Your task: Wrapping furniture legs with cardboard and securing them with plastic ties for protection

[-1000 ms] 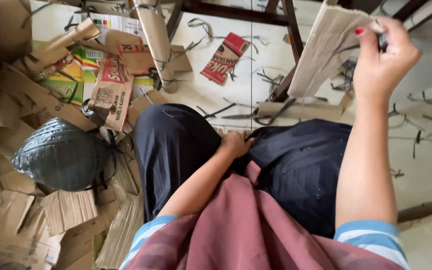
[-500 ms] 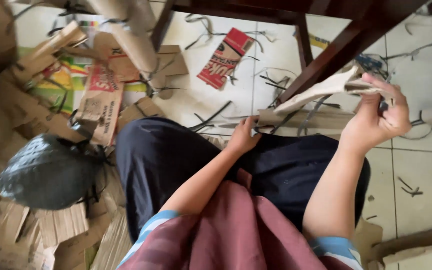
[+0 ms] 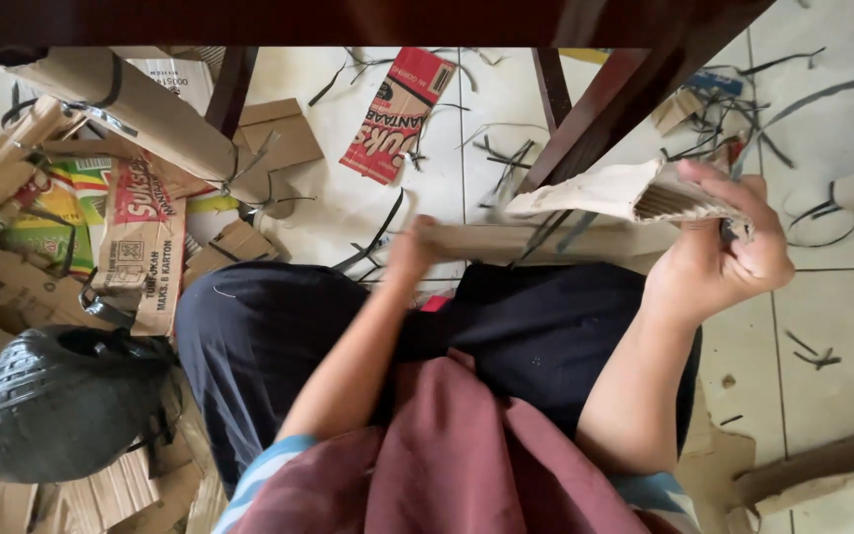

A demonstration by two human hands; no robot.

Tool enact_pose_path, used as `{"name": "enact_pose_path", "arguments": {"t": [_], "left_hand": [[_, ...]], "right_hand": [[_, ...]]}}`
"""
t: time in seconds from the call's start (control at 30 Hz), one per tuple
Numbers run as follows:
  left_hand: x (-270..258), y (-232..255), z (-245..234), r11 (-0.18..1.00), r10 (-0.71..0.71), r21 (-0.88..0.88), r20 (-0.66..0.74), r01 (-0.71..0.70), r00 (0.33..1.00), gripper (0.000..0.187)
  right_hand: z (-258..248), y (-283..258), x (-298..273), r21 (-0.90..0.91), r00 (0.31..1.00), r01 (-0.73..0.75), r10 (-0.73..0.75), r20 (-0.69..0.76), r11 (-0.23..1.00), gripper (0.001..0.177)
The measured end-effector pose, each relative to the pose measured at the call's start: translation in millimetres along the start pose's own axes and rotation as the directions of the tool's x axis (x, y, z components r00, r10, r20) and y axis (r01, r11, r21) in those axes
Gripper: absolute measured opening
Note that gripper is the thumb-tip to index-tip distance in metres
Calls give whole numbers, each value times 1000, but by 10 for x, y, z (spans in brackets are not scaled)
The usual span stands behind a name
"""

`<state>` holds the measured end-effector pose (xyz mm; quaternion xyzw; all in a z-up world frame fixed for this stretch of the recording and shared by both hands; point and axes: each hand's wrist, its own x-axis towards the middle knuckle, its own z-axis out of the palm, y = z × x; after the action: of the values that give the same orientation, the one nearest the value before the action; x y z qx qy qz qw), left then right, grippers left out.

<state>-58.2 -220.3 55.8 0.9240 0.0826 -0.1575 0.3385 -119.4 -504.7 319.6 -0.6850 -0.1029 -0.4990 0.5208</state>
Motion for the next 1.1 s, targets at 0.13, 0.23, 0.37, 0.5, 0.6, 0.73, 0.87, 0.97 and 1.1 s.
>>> {"name": "enact_pose_path", "arguments": {"t": [0.13,0.23,0.37,0.5,0.6,0.73,0.87,0.97,1.1], "left_hand": [[83,-303,-868,926,-55,363,-147,106,988,30],[-29,-141,-1270,667,-227,656,-271,352,935,39],[215,-405,-520,647,187,756,-278,95,942,46],[-333,430,46,701,689,324,-77,-635,721,47],[-327,634,846,777,545,270,163,-568,823,50],[-115,631,1445,776,469,378,189,-505,863,71],[57,490,1540,695,519,288,434,-659,737,42],[-72,542,1226,640,705,154,271,-753,655,34],[-207,471,993,639,562,497,220,-587,798,43]], "right_hand": [[99,3,12,-10,1000,7,-7,4,1000,25],[199,-30,2,-39,999,-11,13,48,999,24],[241,-67,-8,-146,998,-15,25,65,989,12],[263,-34,-24,-94,997,-37,42,57,995,12],[263,22,-37,-142,999,11,-5,41,990,12],[265,-2,-23,-101,998,-19,25,62,995,16],[227,119,-50,-94,996,-88,91,25,992,15],[223,210,-57,-112,995,-96,99,22,989,13],[204,260,-60,-146,997,-46,53,49,988,11]]}}
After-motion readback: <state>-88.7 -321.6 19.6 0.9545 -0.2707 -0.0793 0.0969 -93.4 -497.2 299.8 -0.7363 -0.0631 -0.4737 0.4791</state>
